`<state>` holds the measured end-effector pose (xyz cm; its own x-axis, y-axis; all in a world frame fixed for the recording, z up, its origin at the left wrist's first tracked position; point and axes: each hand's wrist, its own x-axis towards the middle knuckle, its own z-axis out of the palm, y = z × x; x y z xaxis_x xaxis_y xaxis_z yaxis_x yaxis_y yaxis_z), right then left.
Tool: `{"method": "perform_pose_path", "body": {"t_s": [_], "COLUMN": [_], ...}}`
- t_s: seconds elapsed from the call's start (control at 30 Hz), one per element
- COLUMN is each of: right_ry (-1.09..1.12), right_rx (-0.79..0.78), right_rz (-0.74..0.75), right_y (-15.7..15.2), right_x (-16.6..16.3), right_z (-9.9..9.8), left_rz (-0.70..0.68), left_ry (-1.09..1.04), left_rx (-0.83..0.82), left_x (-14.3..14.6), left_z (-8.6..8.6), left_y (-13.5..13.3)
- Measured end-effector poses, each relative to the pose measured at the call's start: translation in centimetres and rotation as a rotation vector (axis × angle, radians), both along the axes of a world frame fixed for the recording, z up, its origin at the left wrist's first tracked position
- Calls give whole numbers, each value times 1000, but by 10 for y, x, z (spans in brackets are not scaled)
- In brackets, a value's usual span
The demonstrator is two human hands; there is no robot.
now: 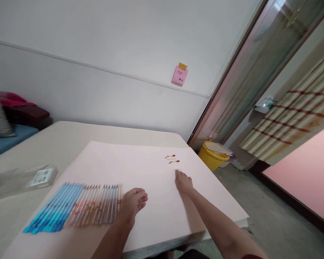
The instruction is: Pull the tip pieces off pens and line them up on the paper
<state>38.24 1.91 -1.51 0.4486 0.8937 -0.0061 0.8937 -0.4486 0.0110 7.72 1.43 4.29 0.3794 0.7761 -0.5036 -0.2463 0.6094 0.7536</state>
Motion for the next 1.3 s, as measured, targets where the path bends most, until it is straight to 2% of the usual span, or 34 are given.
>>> {"method": "perform_pose_path", "body": {"t_s": [0.27, 0.4, 0.77, 1.3], "right_ry": [16, 1, -110, -81], "right_rx": [56, 93, 197, 170], "right_rz": [9, -32, -34, -9], "right_y": [35, 48, 47, 53], "right_x": [13, 14, 9, 2], "right_z": [-9, -13, -25, -27], "left_rz": [-4, 5, -14, -20], "left_ry": [21, 32, 31, 31], "left_rx": [-10, -16, -16, -8], "left_x": [7, 10, 13, 12], "left_z": [-7, -9, -12, -10], "left_y": [4, 7, 5, 7]}}
